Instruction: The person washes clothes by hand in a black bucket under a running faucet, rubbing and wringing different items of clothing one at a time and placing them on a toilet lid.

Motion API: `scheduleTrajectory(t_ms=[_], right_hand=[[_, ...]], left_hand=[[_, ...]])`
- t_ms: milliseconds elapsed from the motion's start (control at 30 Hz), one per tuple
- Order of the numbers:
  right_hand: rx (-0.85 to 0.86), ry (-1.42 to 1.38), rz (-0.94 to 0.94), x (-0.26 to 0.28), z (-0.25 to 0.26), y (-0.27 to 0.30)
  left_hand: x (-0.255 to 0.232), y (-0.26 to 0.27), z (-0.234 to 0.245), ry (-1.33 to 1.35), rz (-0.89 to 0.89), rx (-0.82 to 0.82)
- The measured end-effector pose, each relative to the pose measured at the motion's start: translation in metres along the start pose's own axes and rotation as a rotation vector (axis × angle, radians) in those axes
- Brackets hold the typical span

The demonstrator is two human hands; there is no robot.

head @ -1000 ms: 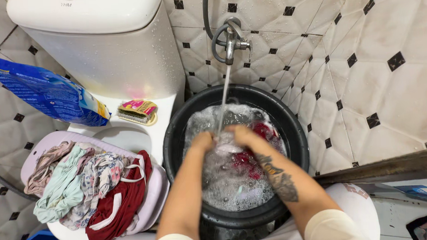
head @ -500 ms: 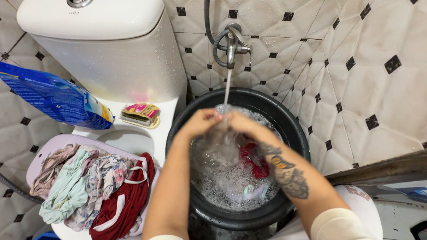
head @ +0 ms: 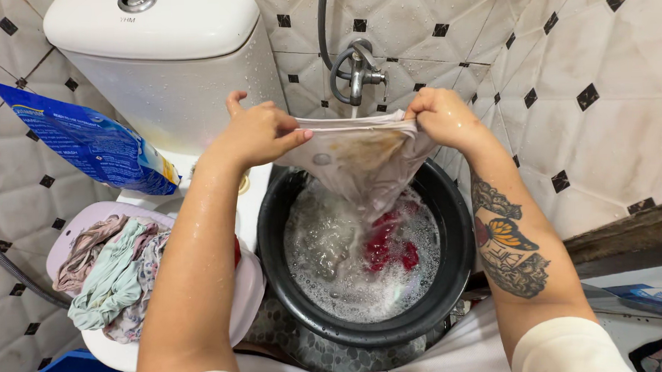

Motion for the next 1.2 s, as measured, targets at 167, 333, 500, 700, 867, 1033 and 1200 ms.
scheduleTrajectory(t_ms=[167, 333, 500, 700, 867, 1033, 1200], right_hand=[[-0.01, -0.014, -0.053, -0.038, -0.025, -0.001], [0.124, 0.085, -0.019, -0.074, -0.114, 0.0], [0.571, 0.261, -0.244, -0.112, -0.301, 0.054], [0.515, 0.129, -0.622, -0.165, -0.362, 0.102], [0.71, 0.435, -0.506, -0.154, -0.362, 0.117], [0.594, -0.194, -0.617, -0.142, -0.328, 0.109], [0.134, -1.372, -0.277, -0.13, -0.217, 0.06]], left_hand=[[-0.007, -0.001, -0.009, -0.169, 0.008, 0.009], [0.028, -0.01, -0.085, -0.041, 0.084, -0.126], [0.028, -0.003, -0.335, -0.147, 0.223, 0.383], [0.044, 0.036, -0.464, -0.074, 0.391, 0.437], [0.047, 0.045, -0.434, 0.164, 0.457, 0.426], [0.038, 0.011, -0.271, 1.283, 0.385, 0.092], [0.08, 0.028, -0.178, 1.381, 0.326, -0.12]])
Point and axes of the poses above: each hand's wrist, its own y-axis away from the middle knuckle, its own z-axis out of the back of the hand, x = y × z, the point moved 10 cm from there along -y, towards the middle knuckle
